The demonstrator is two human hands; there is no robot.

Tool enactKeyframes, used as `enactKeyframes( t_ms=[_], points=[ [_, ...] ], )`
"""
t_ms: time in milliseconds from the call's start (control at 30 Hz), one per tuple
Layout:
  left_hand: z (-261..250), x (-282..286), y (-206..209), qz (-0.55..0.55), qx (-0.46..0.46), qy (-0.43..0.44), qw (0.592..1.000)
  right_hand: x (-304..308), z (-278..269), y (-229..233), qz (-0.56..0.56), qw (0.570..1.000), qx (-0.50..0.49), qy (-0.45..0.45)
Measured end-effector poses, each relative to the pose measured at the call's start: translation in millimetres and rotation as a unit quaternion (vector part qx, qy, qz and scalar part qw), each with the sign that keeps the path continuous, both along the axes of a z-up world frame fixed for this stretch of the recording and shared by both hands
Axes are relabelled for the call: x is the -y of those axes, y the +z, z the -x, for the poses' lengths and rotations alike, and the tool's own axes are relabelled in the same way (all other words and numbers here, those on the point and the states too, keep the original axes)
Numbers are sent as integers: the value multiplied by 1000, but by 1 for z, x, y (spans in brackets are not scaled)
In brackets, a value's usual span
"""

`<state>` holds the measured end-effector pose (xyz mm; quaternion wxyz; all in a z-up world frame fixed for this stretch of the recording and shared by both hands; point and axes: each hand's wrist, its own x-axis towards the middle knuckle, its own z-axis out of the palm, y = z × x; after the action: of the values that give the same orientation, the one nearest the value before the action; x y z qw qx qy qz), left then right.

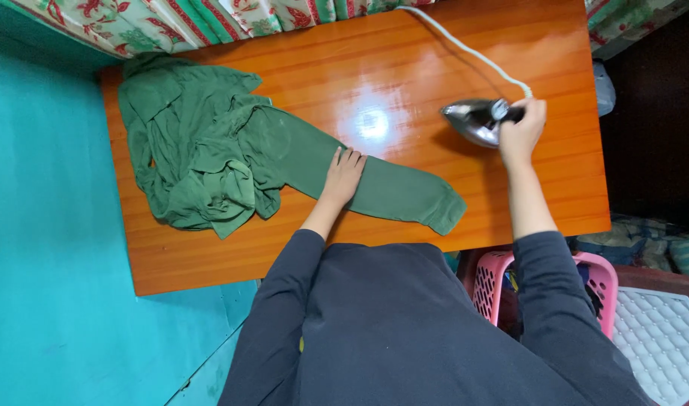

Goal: The recorder is ironing a green long-sleeved shirt on a wooden table.

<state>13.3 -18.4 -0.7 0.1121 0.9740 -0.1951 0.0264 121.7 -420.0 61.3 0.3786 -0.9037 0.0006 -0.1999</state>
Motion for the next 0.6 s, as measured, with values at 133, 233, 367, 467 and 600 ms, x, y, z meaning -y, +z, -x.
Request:
enactKeyframes(
  t_ms=[133, 233, 367, 467, 600],
  points=[
    [4, -5, 11, 5, 39, -14, 999, 27, -41, -36, -59, 992, 60, -92],
    [6, -5, 19, 34, 29, 6, 999, 36, -60, -48, -368, 919, -47, -135],
    [8, -1, 24, 59, 21, 27, 998, 54, -84, -97, -501, 849, 47, -160],
    [9, 12, 36, 91, 22, 18, 995, 55, -85, -105, -502, 841, 66, -191],
    [5, 41, 80, 167, 51, -30, 984, 50, -81, -93, -488, 845, 69, -206]
  ],
)
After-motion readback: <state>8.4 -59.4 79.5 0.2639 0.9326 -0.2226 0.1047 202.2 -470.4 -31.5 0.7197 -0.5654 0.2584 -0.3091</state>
